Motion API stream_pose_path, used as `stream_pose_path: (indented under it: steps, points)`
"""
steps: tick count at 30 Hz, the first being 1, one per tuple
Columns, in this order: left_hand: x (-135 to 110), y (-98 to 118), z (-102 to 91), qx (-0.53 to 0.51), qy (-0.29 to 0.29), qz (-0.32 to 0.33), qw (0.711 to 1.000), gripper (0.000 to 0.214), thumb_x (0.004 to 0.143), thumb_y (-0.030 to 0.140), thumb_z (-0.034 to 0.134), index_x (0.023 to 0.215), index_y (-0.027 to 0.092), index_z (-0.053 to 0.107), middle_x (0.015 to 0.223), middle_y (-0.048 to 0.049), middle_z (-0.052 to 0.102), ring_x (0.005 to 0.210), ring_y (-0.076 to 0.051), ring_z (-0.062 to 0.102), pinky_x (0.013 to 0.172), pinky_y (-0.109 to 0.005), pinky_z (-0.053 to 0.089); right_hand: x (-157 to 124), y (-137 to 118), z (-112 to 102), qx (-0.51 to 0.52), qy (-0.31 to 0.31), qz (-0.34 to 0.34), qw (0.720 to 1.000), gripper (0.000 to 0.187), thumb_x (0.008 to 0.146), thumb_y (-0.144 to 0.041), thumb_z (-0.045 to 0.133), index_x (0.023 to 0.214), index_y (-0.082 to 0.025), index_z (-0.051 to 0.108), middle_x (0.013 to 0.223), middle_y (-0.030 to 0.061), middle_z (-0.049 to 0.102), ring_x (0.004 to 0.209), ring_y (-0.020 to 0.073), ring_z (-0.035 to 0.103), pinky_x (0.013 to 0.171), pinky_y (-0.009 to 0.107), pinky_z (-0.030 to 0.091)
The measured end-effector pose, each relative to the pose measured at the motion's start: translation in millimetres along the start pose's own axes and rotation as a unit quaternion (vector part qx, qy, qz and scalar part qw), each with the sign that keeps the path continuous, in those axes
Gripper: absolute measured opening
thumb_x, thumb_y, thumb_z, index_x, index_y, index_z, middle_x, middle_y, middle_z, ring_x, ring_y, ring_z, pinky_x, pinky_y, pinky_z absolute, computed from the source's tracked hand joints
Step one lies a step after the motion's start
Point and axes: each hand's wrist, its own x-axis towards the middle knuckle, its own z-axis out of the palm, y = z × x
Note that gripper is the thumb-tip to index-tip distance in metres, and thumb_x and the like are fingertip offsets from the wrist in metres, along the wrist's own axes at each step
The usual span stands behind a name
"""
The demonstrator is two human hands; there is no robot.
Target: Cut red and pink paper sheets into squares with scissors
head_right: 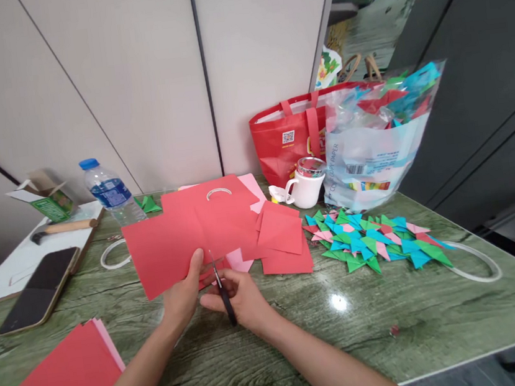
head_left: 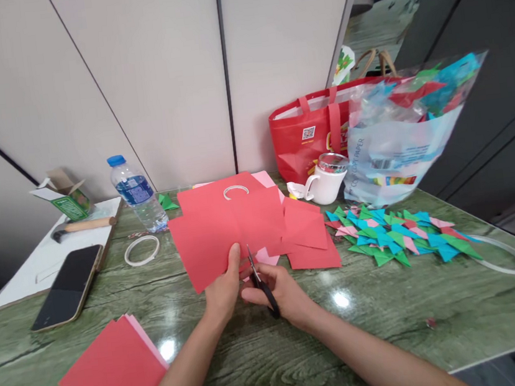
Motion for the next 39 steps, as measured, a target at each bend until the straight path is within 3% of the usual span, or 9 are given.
stream_pose_path:
  steps: [5,14,31,39]
  points:
    - [-2.2,2.1,0.1,0.023,0.021,0.017,0.999,0.046,0.073,0.051,0.043,0.103,0.019,0.054,0.116,-0.0073,0.055,0.114,-0.019,0.044,0.102,-0.030,0.022,-1.1,-1.2,0.1,0.001,0.008,0.001,1.000,0.040,0.048,-0.035,0.077,0.077,-0.015,0.056,0.064,-0.0023,0.053,0.061,0.0116,0.048,0.060,0.024,0.038]
    - [-3.1,3.8,0.5,0.033,0.019,0.010,0.999,0.050,0.073,0.051,0.041,0.106,0.016,0.053,0.116,-0.0091,0.054,0.114,-0.018,0.043,0.102,-0.029,0.021,-0.9,-2.0,0.3,-0.004,0.000,-0.006,1.000,0.038,0.050,-0.031,0.076,0.078,-0.015,0.056,0.065,-0.0023,0.053,0.063,0.0115,0.048,0.061,0.024,0.037]
    - [-4.8,1.2,1.4,0.035,0.044,0.015,0.998,0.047,0.071,0.053,0.044,0.104,0.022,0.055,0.116,-0.0040,0.055,0.115,-0.020,0.043,0.102,-0.033,0.023,-1.3,0.3,-0.8,-0.028,-0.007,-0.020,0.999,0.043,0.051,-0.038,0.074,0.083,-0.015,0.057,0.067,-0.0004,0.057,0.065,0.0140,0.052,0.064,0.026,0.041]
    - [-6.3,2.1,1.9,0.036,0.043,0.010,0.998,0.050,0.071,0.054,0.044,0.105,0.019,0.054,0.114,-0.0059,0.056,0.113,-0.020,0.044,0.102,-0.031,0.022,-1.3,0.8,-0.6,-0.011,-0.010,-0.026,1.000,0.037,0.054,-0.031,0.075,0.081,-0.015,0.057,0.061,-0.0037,0.051,0.058,0.0104,0.047,0.060,0.024,0.037]
